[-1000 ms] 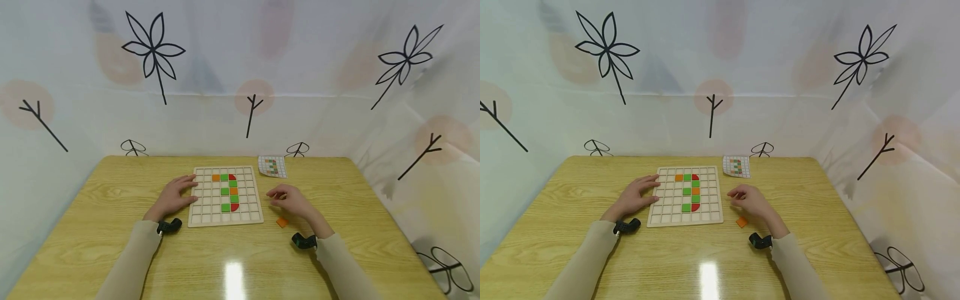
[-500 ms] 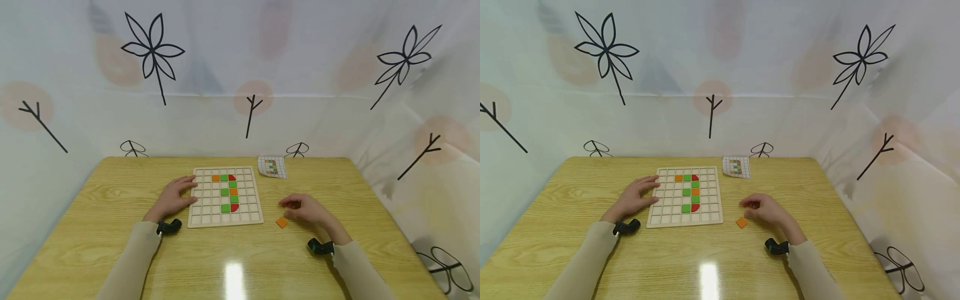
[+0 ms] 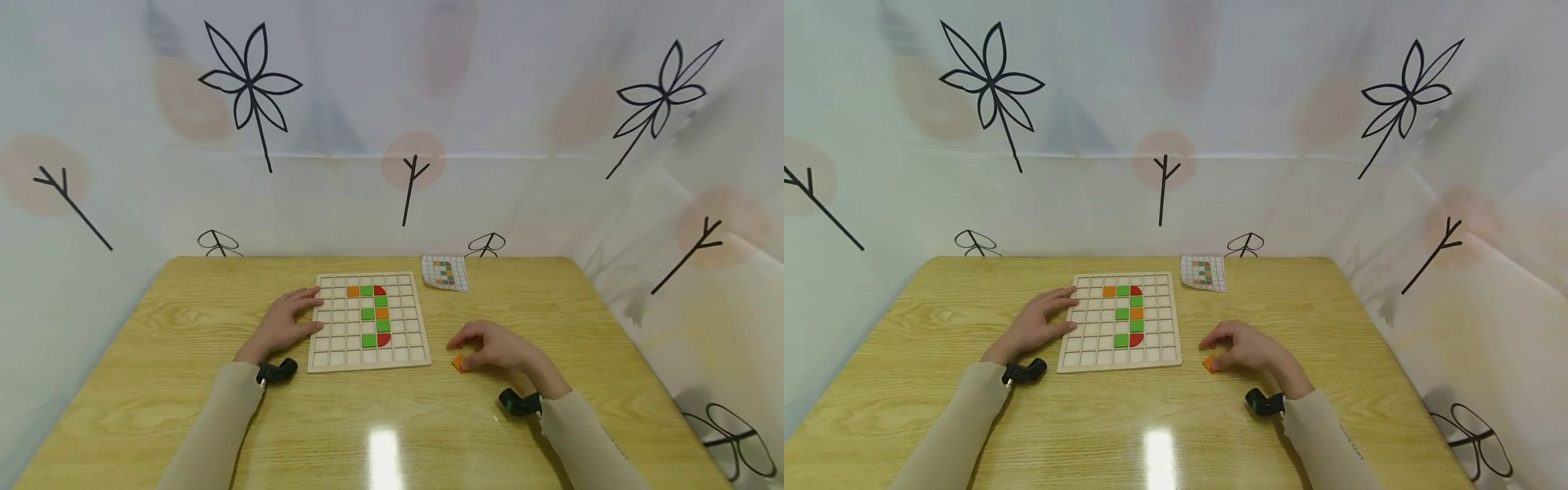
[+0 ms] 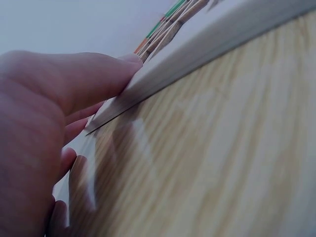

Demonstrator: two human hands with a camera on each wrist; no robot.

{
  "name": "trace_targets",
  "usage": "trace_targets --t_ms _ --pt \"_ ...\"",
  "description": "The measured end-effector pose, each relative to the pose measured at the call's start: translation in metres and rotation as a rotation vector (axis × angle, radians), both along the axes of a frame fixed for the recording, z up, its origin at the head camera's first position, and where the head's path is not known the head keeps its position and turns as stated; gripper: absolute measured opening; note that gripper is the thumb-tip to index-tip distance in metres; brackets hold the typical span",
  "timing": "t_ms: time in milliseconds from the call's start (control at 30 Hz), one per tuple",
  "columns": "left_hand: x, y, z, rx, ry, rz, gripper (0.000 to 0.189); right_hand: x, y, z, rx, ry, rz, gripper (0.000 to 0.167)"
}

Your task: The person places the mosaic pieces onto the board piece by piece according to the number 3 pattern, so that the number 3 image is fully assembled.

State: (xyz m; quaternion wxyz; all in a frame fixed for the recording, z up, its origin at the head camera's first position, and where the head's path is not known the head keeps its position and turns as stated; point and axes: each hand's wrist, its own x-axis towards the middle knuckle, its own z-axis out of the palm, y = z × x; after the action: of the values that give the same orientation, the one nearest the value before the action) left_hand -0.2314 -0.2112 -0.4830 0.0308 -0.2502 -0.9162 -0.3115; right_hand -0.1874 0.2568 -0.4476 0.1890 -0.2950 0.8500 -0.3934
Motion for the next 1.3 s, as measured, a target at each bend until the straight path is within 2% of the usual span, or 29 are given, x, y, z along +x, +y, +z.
trace_targets --t_ms 133,267,600,900,1300 --pt "0.0 0.0 -0.001 0.001 -0.003 0.0 0.054 -0.001 0.0 0.0 0.016 0.052 0.075 0.033" --pt "0.0 0.0 0.0 0.002 -0.001 0.001 0.054 -0.001 0.0 0.0 0.038 0.096 0.092 0.028" --pt "0.003 0.002 0.003 0.009 -0.015 0.004 0.054 0.002 -0.006 0.0 0.093 0.111 0.004 0.021" --pt "0.002 0.002 0.003 -0.003 -0.013 0.006 0.054 0.003 -0.016 -0.002 0.141 0.132 -0.09 0.022" --pt "0.004 0.002 0.005 -0.006 -0.015 0.011 0.054 0.003 -0.019 -0.004 0.114 0.165 -0.113 0.02"
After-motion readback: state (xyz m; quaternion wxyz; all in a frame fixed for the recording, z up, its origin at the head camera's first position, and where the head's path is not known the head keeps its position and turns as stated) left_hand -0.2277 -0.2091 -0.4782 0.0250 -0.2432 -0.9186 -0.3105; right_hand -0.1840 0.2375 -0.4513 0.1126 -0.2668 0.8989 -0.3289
